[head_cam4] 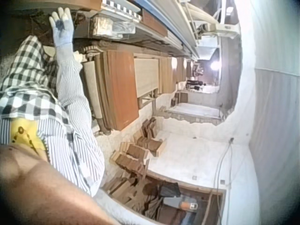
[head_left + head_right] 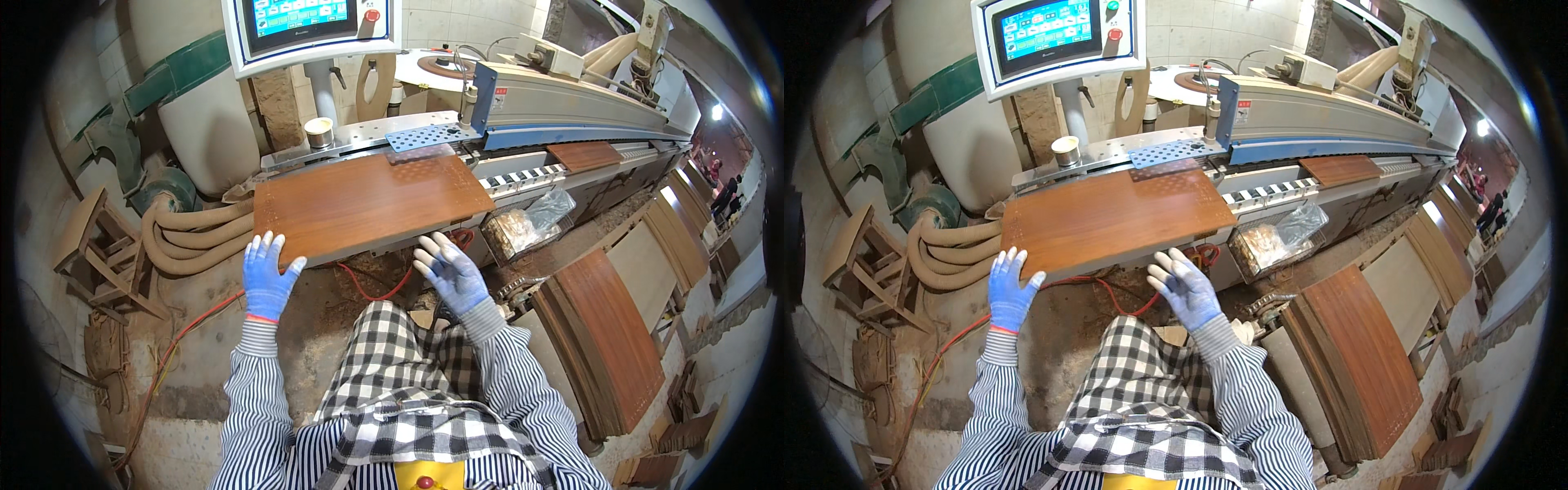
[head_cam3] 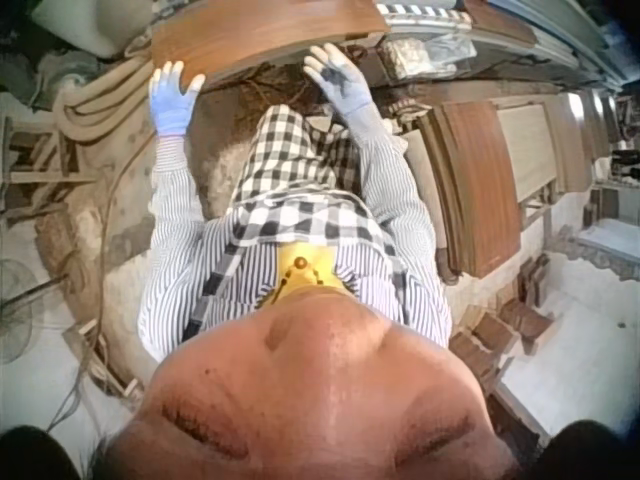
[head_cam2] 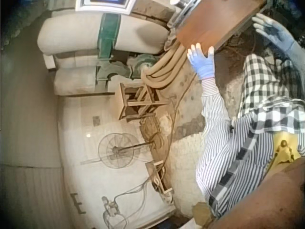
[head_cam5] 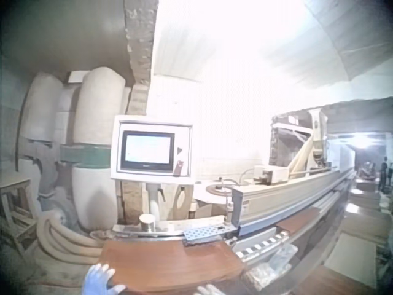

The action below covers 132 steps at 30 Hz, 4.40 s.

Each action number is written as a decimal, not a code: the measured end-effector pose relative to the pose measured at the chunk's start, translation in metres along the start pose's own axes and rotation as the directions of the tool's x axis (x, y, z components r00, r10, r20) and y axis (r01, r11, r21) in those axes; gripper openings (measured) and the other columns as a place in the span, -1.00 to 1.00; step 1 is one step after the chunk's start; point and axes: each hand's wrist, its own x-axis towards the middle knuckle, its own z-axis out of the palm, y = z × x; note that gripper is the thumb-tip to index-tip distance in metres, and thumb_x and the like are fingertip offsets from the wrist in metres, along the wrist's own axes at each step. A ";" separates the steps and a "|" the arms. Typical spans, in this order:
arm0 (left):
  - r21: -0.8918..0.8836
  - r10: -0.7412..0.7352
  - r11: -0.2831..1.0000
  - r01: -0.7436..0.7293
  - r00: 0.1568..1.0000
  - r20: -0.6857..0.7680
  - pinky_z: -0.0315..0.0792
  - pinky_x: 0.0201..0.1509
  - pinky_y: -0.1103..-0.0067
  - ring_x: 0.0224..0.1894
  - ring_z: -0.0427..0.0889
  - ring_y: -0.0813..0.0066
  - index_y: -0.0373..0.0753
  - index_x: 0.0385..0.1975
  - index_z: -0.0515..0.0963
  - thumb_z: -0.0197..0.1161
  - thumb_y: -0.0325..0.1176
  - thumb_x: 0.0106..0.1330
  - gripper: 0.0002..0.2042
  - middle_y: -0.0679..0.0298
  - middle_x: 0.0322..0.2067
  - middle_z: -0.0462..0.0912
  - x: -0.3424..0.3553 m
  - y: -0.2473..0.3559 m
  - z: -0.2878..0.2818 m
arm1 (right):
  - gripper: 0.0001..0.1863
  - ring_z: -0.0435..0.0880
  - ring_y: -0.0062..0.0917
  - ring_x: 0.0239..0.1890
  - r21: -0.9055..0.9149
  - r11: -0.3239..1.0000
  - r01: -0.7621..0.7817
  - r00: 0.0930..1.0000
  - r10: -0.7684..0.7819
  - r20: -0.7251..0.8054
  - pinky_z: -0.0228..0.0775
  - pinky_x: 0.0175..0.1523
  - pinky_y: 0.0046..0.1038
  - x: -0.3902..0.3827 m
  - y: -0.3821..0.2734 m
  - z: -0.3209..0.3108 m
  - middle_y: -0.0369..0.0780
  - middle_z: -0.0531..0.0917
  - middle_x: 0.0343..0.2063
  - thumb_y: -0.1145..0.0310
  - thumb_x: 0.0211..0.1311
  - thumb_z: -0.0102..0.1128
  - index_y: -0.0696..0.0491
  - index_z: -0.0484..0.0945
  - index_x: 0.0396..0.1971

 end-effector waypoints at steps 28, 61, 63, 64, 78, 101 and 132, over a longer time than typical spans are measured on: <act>-0.222 -0.193 0.954 0.200 0.980 0.051 0.13 0.37 0.32 0.30 0.28 0.07 -0.19 0.18 0.42 0.26 -0.13 0.27 -0.49 0.01 0.24 0.36 0.008 -0.038 0.015 | -0.67 0.56 -0.26 -0.16 -0.807 -0.575 0.139 0.944 -0.170 0.284 0.34 -0.01 -0.22 -0.146 0.029 -0.083 -0.16 0.62 -0.24 0.33 0.08 0.17 0.02 0.55 -0.10; -0.353 -0.160 0.918 0.180 0.983 0.084 0.17 0.37 0.37 0.29 0.32 0.13 -0.21 0.20 0.40 0.24 -0.28 0.27 -0.52 0.04 0.20 0.42 0.014 -0.049 0.014 | -0.68 0.57 -0.23 -0.21 -0.816 -0.555 0.160 0.938 -0.172 0.301 0.36 -0.03 -0.22 -0.145 0.028 -0.083 -0.14 0.62 -0.28 0.33 0.12 0.16 0.04 0.55 -0.10; -0.329 -0.174 0.924 0.194 0.981 0.089 0.17 0.38 0.37 0.29 0.31 0.13 -0.19 0.20 0.40 0.25 -0.26 0.27 -0.51 0.06 0.19 0.43 0.016 -0.042 0.013 | -0.69 0.57 -0.23 -0.21 -0.840 -0.517 0.166 0.936 -0.186 0.300 0.36 -0.02 -0.21 -0.145 0.027 -0.080 -0.13 0.62 -0.29 0.36 0.11 0.16 0.04 0.55 -0.10; -0.316 -0.184 0.926 0.204 0.979 0.091 0.16 0.38 0.36 0.30 0.30 0.12 -0.19 0.20 0.40 0.26 -0.26 0.26 -0.51 0.06 0.19 0.43 0.018 -0.036 0.014 | -0.70 0.57 -0.23 -0.21 -0.861 -0.479 0.170 0.934 -0.201 0.296 0.37 -0.02 -0.21 -0.145 0.024 -0.078 -0.13 0.62 -0.29 0.37 0.11 0.16 0.05 0.55 -0.11; -0.070 0.056 0.996 -0.059 0.998 -0.031 0.07 0.37 0.26 0.10 0.49 0.19 -0.22 0.14 0.44 0.29 0.00 0.18 -0.41 0.08 -0.02 0.58 0.054 0.048 0.061 | -0.60 0.44 -0.23 0.10 -0.664 -0.690 -0.289 0.747 -0.596 0.295 0.21 0.24 -0.21 -0.131 -0.110 -0.116 -0.14 0.54 0.03 0.37 0.08 0.20 0.04 0.52 -0.02; -0.025 0.170 0.984 -0.175 0.975 -0.143 0.19 0.30 0.28 0.00 0.55 0.30 -0.15 -0.02 0.56 0.26 -0.07 0.19 -0.58 0.21 -0.08 0.64 0.055 0.060 0.074 | -0.64 0.59 -0.44 -0.42 -0.799 0.579 -0.164 0.525 -0.634 -0.567 0.46 -0.25 -0.43 -0.252 -0.064 -0.150 -0.26 0.61 -0.44 0.08 0.28 0.19 0.13 0.58 -0.27; -0.349 0.269 0.910 -0.225 0.959 0.083 0.00 0.44 0.22 0.30 0.29 0.09 -0.26 0.25 0.32 0.20 0.08 0.23 -0.31 0.01 0.23 0.36 0.004 0.087 0.010 | -0.73 0.55 -0.61 -0.51 -0.401 0.809 0.431 0.632 -0.587 -0.506 0.46 -0.37 -0.42 -0.286 -0.058 -0.104 -0.29 0.61 -0.45 0.23 0.26 0.18 0.07 0.50 -0.15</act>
